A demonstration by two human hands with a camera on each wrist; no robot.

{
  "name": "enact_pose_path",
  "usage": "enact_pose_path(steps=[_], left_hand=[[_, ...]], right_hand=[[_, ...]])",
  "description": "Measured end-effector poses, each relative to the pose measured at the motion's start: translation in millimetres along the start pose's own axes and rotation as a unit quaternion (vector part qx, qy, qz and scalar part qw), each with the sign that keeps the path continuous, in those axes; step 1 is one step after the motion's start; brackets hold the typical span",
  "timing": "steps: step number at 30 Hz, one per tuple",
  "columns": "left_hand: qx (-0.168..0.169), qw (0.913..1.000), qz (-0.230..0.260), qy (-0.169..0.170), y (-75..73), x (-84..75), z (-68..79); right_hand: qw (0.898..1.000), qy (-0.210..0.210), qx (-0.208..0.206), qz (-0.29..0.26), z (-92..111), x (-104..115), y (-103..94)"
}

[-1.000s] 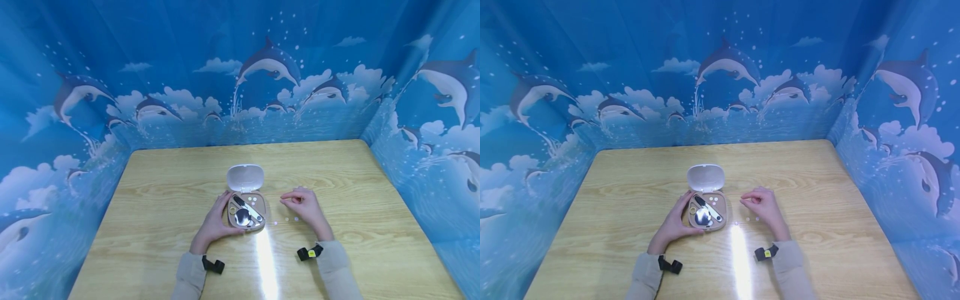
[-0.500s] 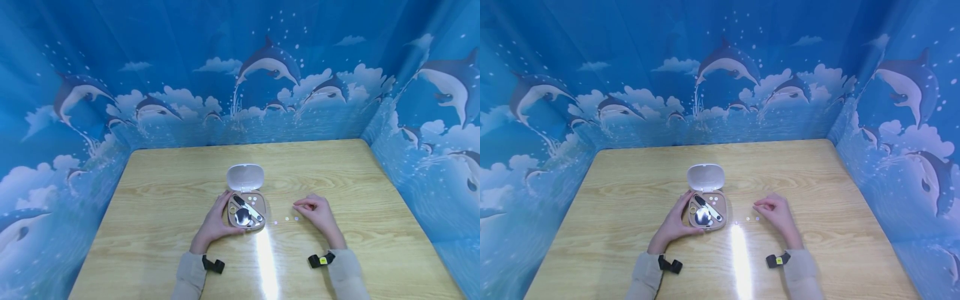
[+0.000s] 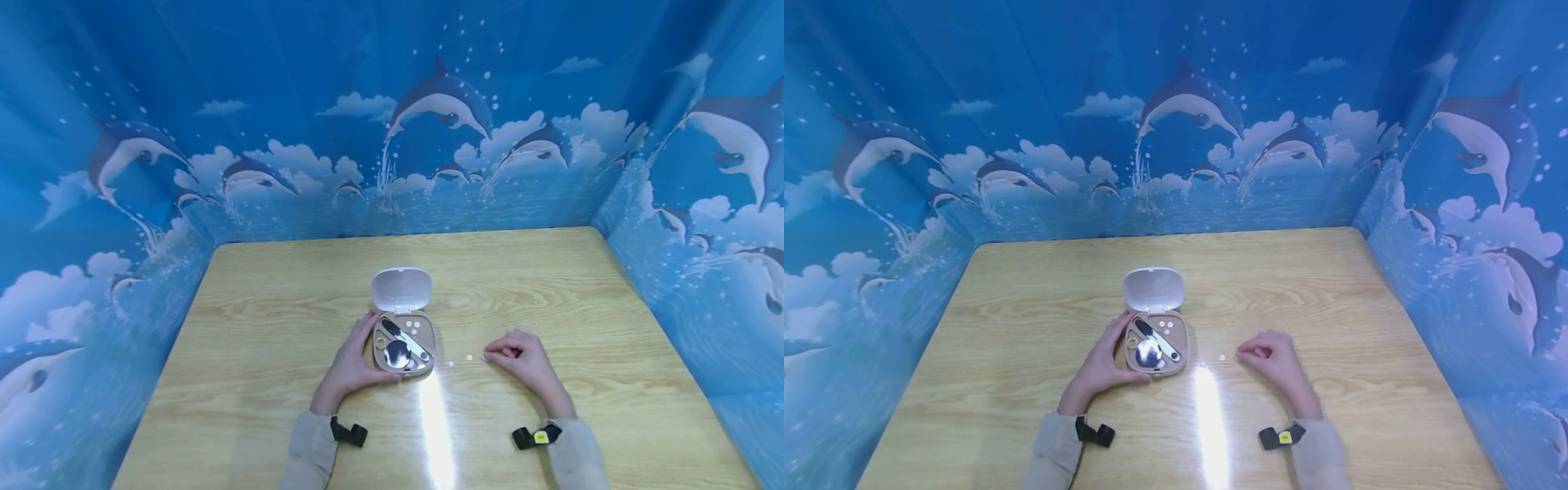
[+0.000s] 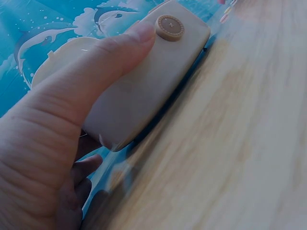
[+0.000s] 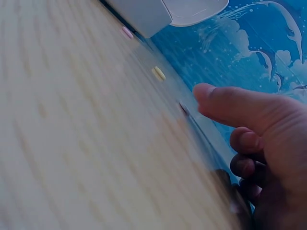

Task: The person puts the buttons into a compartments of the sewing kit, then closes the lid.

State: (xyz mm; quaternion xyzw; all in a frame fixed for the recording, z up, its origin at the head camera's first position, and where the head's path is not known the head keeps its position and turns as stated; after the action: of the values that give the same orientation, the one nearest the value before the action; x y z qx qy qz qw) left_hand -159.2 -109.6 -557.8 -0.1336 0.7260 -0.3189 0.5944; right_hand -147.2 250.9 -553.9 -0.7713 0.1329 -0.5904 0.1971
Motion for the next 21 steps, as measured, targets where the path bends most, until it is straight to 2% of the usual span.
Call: enact_pose_path(steps=[4, 12, 21], left_hand=[[0.000, 1.0000, 0.000, 0.003, -0.6, -1.1, 0.0], [0.000, 1.0000, -0.002, 0.003, 0.5, 0.1, -0.4], [0.003, 1.0000, 0.002, -0.001, -0.2, -1.2, 0.3]], right_hand=[[1.000, -0.015, 0.009, 0.019, 1.7, -1.7, -0.8], [0.998, -0.018, 0.025, 0.058, 3.4, 0.9, -3.4], [0.998, -0.027, 0.022, 0.059, 4.2, -1.2, -3.1]])
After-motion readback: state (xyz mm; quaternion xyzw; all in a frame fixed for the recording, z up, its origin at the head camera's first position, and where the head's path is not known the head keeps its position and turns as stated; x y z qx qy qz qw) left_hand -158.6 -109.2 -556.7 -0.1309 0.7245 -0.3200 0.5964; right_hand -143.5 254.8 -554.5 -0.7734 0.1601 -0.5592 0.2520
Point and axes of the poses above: each hand's wrist, its own z-axis away from the middle knuckle, its own y-axis out of the palm, x = y × z, the point moved 3 cm from there along -z, towards the middle knuckle, and after that the axes turned 4 degrees about -z, right-handed, at the moved point
